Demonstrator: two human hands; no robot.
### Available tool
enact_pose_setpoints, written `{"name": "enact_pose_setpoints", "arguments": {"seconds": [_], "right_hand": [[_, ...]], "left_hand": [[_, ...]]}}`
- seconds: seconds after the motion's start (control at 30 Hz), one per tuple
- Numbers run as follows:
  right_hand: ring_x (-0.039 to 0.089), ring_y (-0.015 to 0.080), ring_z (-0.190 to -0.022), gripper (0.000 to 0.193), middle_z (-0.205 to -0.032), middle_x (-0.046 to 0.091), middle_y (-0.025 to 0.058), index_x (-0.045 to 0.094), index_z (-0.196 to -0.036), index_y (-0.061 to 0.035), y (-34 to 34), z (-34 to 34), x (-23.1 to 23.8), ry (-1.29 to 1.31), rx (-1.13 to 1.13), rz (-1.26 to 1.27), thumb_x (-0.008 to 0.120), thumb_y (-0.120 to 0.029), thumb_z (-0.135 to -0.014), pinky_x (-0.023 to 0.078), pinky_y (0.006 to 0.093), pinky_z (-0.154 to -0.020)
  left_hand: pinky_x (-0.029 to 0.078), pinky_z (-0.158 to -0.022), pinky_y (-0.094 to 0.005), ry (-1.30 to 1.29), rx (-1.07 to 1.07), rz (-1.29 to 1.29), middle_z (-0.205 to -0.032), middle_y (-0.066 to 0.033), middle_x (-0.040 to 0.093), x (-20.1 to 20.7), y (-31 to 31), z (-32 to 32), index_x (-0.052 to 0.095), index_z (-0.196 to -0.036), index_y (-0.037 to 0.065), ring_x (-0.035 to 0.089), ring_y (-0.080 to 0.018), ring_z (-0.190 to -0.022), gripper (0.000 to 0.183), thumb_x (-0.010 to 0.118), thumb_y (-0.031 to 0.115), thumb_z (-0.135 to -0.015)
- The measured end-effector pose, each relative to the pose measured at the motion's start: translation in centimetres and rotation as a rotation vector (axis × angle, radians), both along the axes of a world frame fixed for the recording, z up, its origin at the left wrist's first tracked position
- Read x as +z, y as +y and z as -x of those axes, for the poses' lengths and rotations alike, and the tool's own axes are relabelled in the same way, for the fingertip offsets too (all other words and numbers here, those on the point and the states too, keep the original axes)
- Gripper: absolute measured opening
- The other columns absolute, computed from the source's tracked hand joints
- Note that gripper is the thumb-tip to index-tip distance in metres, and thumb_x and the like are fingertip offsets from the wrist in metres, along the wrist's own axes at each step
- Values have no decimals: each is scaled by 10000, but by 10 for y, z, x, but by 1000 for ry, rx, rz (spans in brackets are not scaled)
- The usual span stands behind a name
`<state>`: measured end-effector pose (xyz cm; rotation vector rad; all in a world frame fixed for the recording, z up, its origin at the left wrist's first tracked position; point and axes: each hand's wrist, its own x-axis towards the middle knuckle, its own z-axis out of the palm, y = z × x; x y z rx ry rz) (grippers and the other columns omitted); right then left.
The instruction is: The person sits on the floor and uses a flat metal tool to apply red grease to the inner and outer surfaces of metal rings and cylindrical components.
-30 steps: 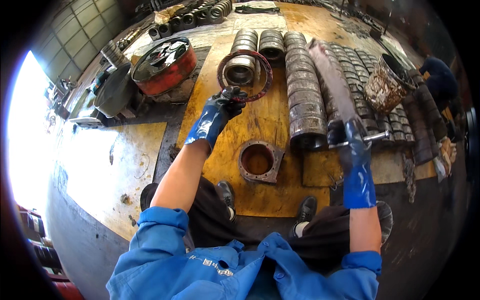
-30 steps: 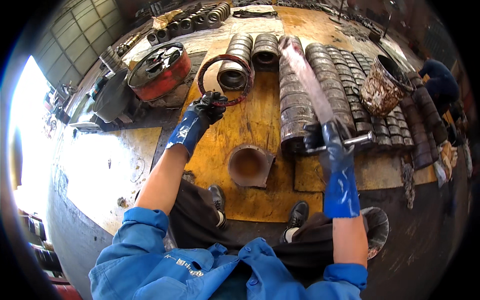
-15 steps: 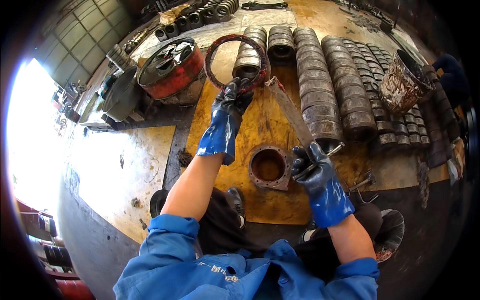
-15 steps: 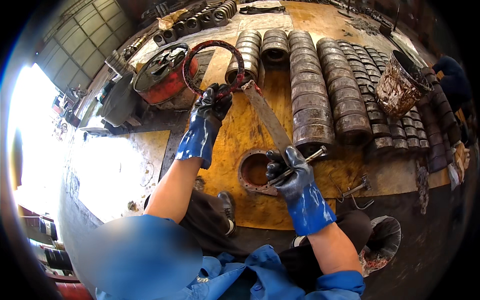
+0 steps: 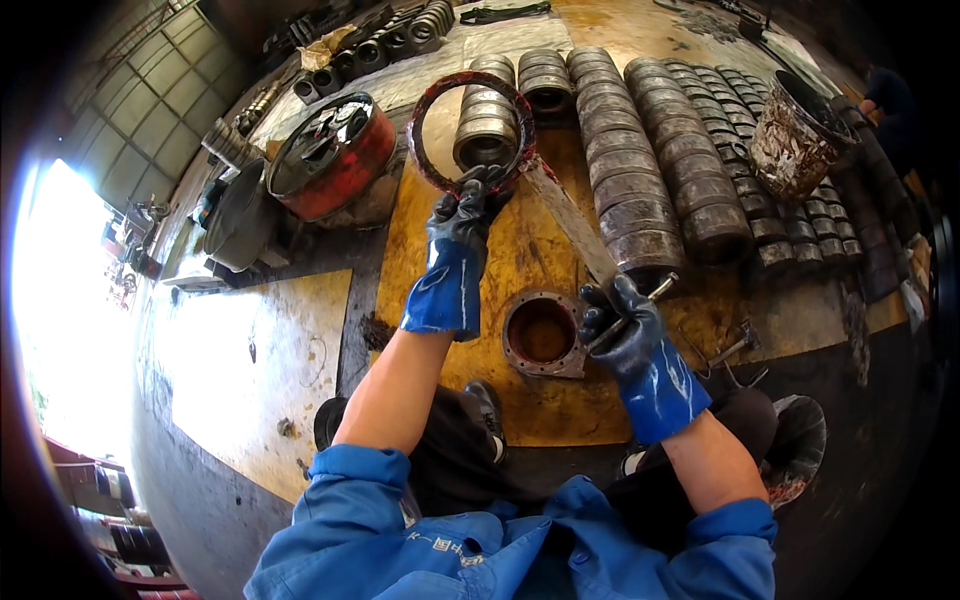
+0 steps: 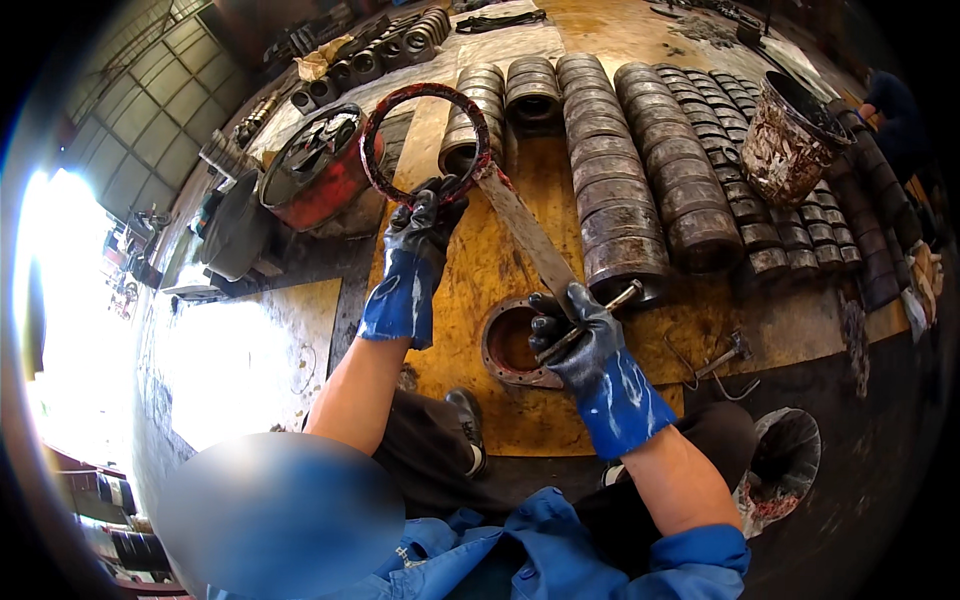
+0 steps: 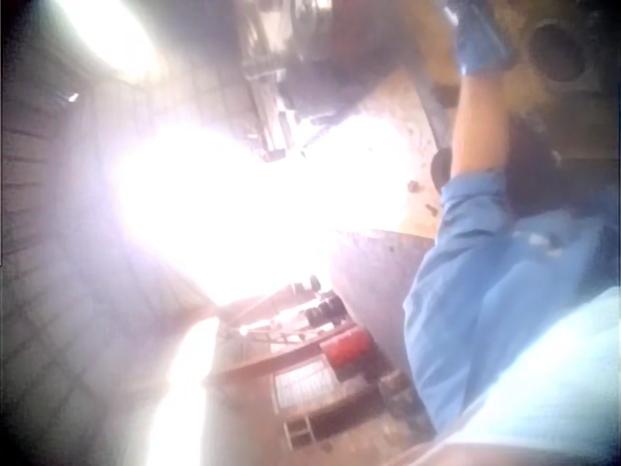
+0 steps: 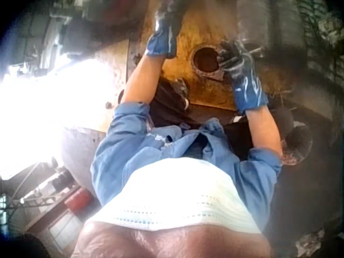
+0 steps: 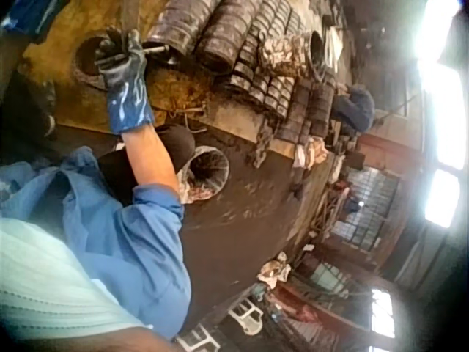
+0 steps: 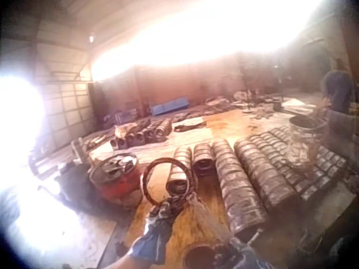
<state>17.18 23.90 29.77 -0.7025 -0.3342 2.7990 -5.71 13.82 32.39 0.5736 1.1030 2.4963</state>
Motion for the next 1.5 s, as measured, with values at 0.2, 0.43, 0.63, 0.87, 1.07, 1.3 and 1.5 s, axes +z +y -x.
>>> {"name": "enact_pose_setpoints", "arguments": {"seconds": [0.2, 0.43, 0.63, 0.87, 1.07, 1.3, 1.5], "right_hand": [[623, 242, -683, 299, -971, 654, 140, 547, -1146, -103, 11, -2, -7, 70, -30, 49, 533, -319, -939, 507, 416, -604], [617, 249, -656, 301, -964, 655, 153, 546, -1160, -110, 22, -10, -1, 131, -87, 59, 543, -307, -933, 512, 407, -584], [617, 244, -641, 278, -931, 662, 176, 576, -1120, -95, 36, -18, 0, 134, -114, -11, 561, -291, -923, 515, 395, -573], [616, 250, -566, 255, -902, 663, 200, 588, -1069, -78, 48, -28, -6, 95, -155, -91, 572, -280, -915, 523, 389, -507], [616, 242, -520, 283, -842, 671, 193, 591, -1084, -38, 47, -35, 1, 99, -152, -166, 595, -250, -896, 521, 373, -460], [600, 194, -496, 328, -789, 667, 154, 591, -1074, 1, 40, -40, 14, -1, -75, -458, 606, -273, -895, 483, 323, -414], [589, 184, -467, 340, -740, 654, 140, 592, -1070, -8, 39, -37, 3, 36, 8, -520, 613, -298, -893, 479, 310, -399]], "left_hand": [[544, -884, -393, 152, -52, 90, -1124, -157, 634, 1, -6, -10, 573, -1144, -35, 628, -259, -996, 270, 572, 131, -932], [548, -845, -392, 279, -90, 250, -1064, -137, 665, -9, -10, -10, 616, -1104, -17, 648, -244, -946, 253, 583, 164, -931], [546, -818, -386, 386, -226, 249, -1055, -141, 670, -17, -14, 0, 645, -1082, -4, 654, -228, -926, 260, 597, 198, -925], [557, -791, -389, 332, -329, 421, -1020, -152, 678, -12, -20, 5, 644, -1069, -22, 664, -241, -906, 272, 631, 191, -900], [563, -773, -388, 283, -450, 541, -1008, -166, 679, -14, -24, 12, 644, -1057, -33, 667, -249, -894, 259, 642, 165, -890], [570, -752, -387, 294, -595, 722, -995, -182, 679, -22, -28, 14, 644, -1042, -46, 670, -258, -881, 245, 654, 135, -878], [576, -734, -386, 254, -621, 760, -984, -195, 679, -33, -28, 9, 644, -1030, -57, 673, -265, -870, 233, 664, 109, -868]]}}
